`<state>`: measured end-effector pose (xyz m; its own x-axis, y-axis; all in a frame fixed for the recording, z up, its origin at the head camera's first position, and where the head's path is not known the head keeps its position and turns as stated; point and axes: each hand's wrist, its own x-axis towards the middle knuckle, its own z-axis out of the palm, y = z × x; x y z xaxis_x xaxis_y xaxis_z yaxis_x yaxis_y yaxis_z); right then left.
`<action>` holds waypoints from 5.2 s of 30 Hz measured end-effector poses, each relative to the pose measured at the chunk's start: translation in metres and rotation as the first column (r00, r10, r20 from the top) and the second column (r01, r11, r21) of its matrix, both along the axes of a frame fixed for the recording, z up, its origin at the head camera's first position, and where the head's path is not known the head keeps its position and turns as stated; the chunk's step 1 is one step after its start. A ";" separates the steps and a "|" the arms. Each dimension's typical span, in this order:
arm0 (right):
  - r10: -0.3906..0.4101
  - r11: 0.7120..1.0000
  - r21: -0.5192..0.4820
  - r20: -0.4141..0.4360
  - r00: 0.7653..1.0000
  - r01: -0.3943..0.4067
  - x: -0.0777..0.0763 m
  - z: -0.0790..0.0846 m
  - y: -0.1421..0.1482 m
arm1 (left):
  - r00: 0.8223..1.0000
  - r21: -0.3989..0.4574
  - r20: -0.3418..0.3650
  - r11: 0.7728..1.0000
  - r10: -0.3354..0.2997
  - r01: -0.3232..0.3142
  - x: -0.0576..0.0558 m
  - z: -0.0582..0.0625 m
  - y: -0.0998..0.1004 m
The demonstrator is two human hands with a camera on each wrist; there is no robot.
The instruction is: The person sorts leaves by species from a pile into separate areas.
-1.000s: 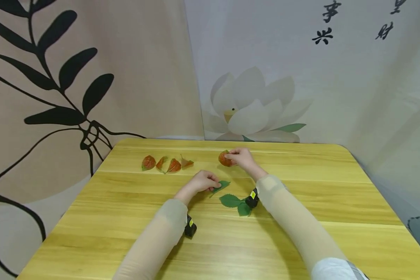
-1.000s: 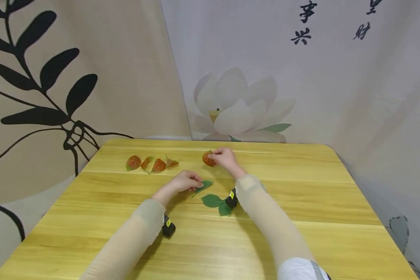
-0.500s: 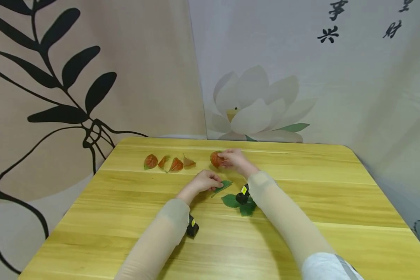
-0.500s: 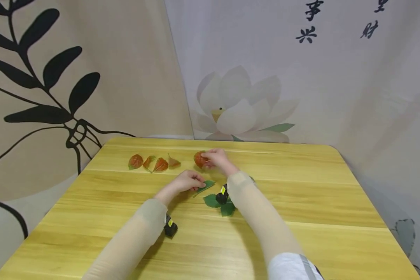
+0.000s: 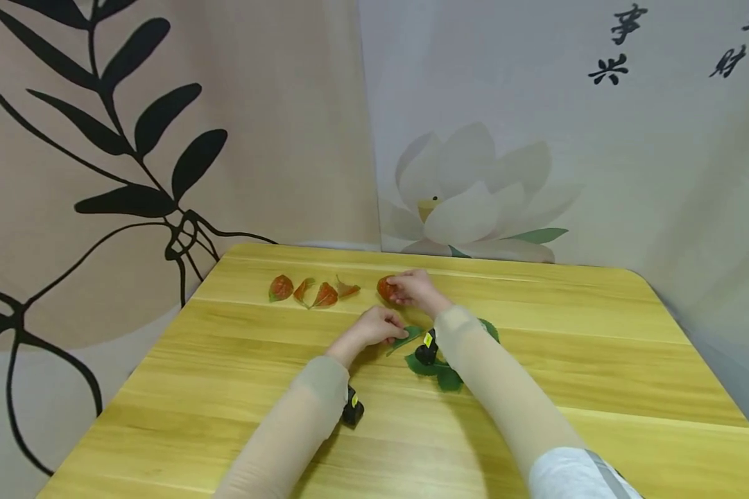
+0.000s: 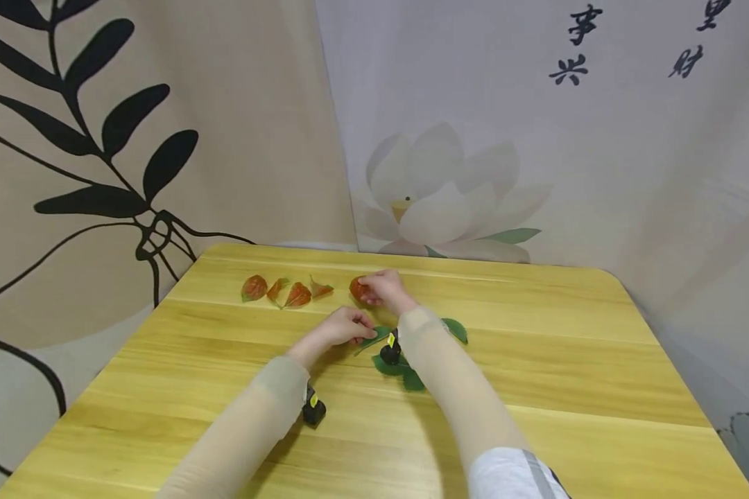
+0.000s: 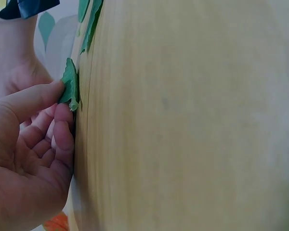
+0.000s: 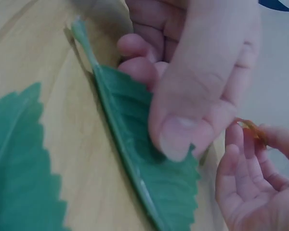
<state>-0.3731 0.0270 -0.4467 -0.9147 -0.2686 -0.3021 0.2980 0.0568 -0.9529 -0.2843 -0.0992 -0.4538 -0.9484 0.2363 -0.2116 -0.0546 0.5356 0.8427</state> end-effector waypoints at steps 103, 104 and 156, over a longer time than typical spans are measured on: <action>-0.032 0.929 0.350 -0.235 0.971 0.116 0.076 -0.019 0.186 | 1.000 0.002 0.018 1.000 -0.017 0.017 -0.002 -0.003 -0.005; -0.027 0.923 0.368 -0.238 0.971 0.116 0.076 -0.019 0.186 | 1.000 0.000 0.020 1.000 -0.017 0.017 -0.002 -0.003 -0.005; -0.155 0.976 0.133 -0.132 0.979 0.172 0.099 -0.023 0.197 | 0.999 0.002 0.029 1.000 -0.023 0.023 -0.002 -0.003 0.001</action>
